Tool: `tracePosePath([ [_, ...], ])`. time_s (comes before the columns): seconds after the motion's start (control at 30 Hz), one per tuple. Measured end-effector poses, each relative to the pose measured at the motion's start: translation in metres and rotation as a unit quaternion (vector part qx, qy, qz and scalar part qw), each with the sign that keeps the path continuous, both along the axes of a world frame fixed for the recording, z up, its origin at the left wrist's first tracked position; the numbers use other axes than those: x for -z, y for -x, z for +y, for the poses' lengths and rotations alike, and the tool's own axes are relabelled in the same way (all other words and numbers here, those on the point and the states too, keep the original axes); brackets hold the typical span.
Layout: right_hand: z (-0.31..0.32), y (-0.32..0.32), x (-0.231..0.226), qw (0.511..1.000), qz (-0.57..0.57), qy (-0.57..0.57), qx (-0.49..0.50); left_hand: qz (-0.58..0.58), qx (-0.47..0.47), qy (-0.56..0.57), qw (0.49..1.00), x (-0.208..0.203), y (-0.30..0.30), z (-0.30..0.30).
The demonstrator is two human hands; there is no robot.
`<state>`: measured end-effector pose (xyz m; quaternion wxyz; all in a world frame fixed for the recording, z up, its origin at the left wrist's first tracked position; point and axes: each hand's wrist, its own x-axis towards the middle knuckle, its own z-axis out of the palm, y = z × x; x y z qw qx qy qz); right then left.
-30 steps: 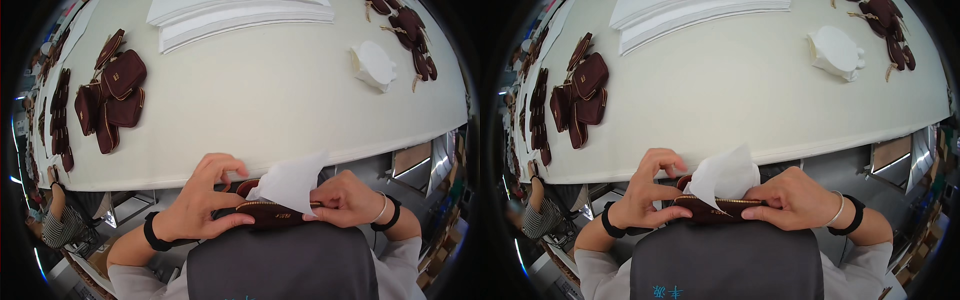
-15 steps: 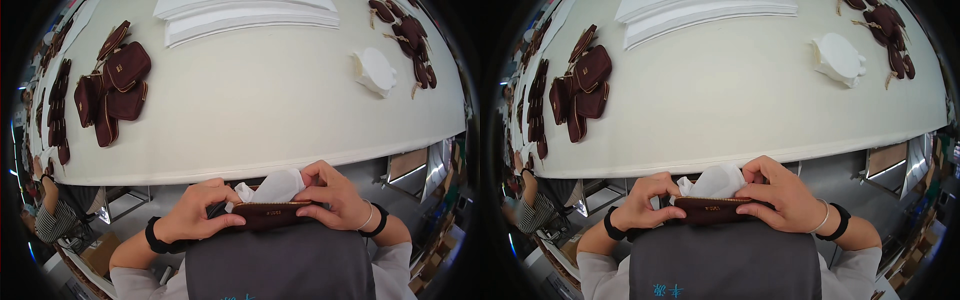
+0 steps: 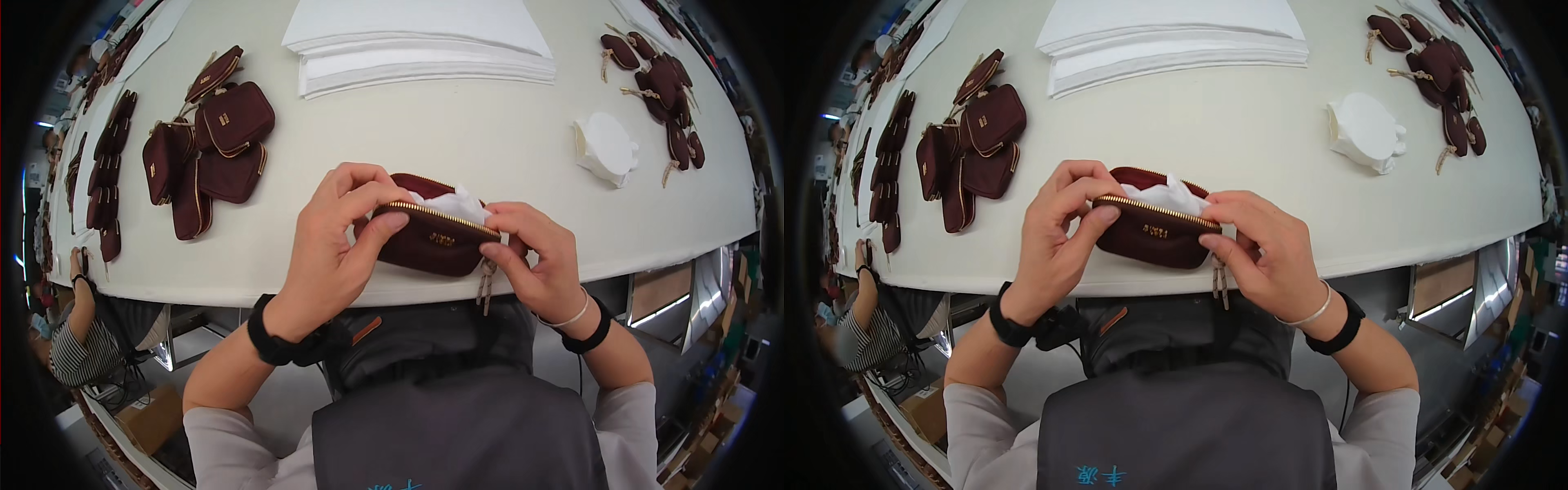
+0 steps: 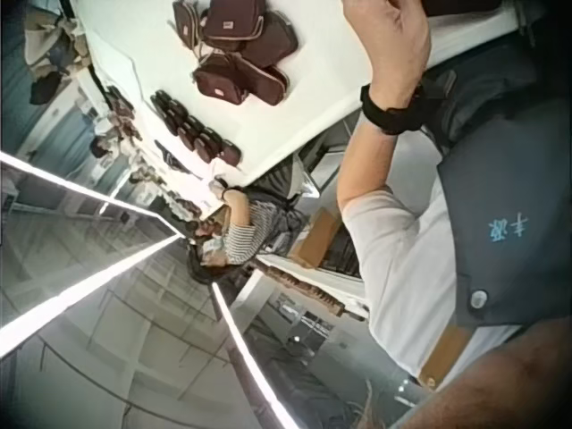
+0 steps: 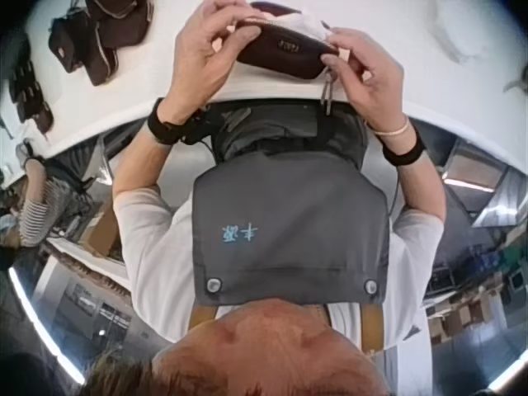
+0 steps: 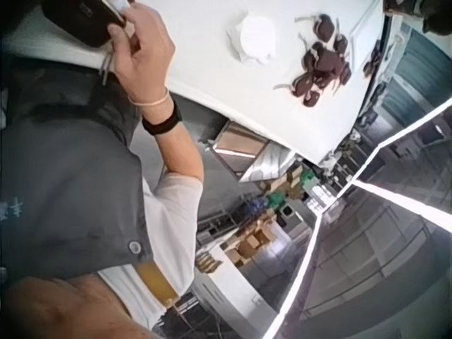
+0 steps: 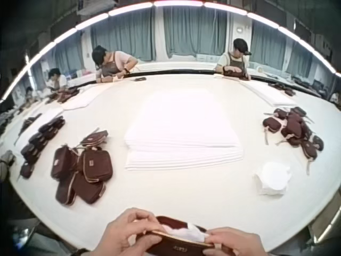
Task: The person repeatedly stuffs white tissue paper into small maroon zippered pouches. They open each pouch, insert the paper, and zip it closed, handling the items one at a time on a white table.
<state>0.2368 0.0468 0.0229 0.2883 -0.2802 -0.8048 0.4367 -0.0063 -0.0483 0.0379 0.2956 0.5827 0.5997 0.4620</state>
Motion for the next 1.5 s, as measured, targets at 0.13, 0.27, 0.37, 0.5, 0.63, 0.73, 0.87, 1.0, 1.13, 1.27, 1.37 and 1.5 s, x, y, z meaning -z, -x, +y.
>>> tracePosePath([
  [0.13, 0.007, 0.019, -0.003, 0.984, -0.016, 0.167, 0.054, -0.054, -0.105, -0.016, 0.993, 0.046, -0.015, 0.012],
  [0.27, 0.006, 0.019, 0.0, 0.925, -0.035, 0.379, -0.001, -0.083, -0.133, -0.037, 0.987, 0.056, -0.025, 0.015],
  [0.37, 0.008, 0.02, 0.002, 0.891, -0.049, 0.451, -0.022, -0.078, -0.152, -0.005, 0.985, 0.054, -0.03, 0.016],
  [0.5, 0.022, 0.02, 0.01, 0.869, -0.077, 0.483, -0.075, -0.005, -0.122, 0.017, 0.992, 0.054, -0.024, 0.013],
  [0.63, 0.029, 0.016, 0.009, 0.844, -0.083, 0.511, -0.139, 0.005, -0.088, 0.037, 0.995, 0.051, -0.018, 0.013],
  [0.73, 0.037, 0.015, 0.006, 0.834, -0.099, 0.521, -0.153, 0.001, -0.08, 0.049, 0.996, 0.047, -0.016, 0.012],
  [0.87, 0.036, 0.014, 0.001, 0.857, -0.083, 0.494, -0.117, 0.007, -0.071, 0.064, 0.995, 0.045, -0.014, 0.007],
  [1.0, 0.035, 0.023, -0.001, 0.874, -0.118, 0.461, -0.101, 0.116, -0.07, 0.039, 0.99, 0.038, -0.021, 0.012],
  [1.13, 0.046, 0.025, 0.01, 0.869, -0.157, 0.443, -0.153, 0.127, -0.083, 0.061, 0.987, 0.046, -0.022, 0.011],
  [1.27, 0.049, 0.026, 0.005, 0.859, -0.164, 0.463, -0.145, 0.119, -0.033, 0.051, 0.991, 0.039, -0.011, 0.012],
  [1.37, 0.051, 0.026, 0.001, 0.862, -0.156, 0.462, -0.136, -0.006, 0.065, 0.179, 0.982, 0.02, 0.008, 0.019],
  [1.5, 0.045, 0.033, -0.003, 0.874, -0.154, 0.448, -0.108, -0.066, 0.172, 0.173, 0.968, 0.024, 0.025, 0.026],
])
